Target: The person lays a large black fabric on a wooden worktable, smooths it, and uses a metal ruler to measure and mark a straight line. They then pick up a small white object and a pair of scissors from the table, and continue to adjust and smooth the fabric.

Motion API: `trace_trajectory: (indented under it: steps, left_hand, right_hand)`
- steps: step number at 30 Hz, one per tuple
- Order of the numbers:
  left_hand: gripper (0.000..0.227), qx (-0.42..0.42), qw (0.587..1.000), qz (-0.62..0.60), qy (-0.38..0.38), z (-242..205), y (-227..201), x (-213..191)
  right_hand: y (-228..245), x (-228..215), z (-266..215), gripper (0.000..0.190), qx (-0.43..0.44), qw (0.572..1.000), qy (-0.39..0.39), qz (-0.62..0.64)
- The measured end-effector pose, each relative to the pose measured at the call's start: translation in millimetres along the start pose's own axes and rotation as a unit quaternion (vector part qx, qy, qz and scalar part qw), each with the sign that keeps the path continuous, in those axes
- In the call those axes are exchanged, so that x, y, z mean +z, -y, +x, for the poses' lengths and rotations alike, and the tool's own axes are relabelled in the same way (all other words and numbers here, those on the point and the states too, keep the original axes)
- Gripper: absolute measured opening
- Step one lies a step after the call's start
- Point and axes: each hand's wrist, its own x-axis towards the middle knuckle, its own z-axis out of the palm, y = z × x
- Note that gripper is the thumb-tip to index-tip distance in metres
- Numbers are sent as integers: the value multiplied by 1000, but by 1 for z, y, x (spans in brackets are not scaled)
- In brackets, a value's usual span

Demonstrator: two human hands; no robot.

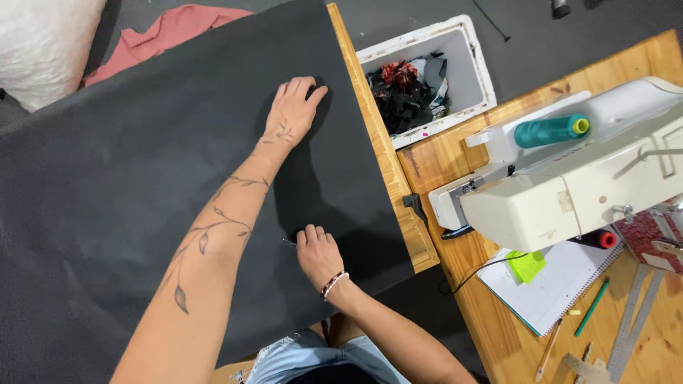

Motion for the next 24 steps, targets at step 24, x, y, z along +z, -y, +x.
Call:
trace_trajectory:
  steps: [24]
  left_hand:
    - [43, 22, 995, -95, -8, 8, -40, -14]
  right_hand:
    - [-184, -51, 192, 10, 424, 845, -105, 310]
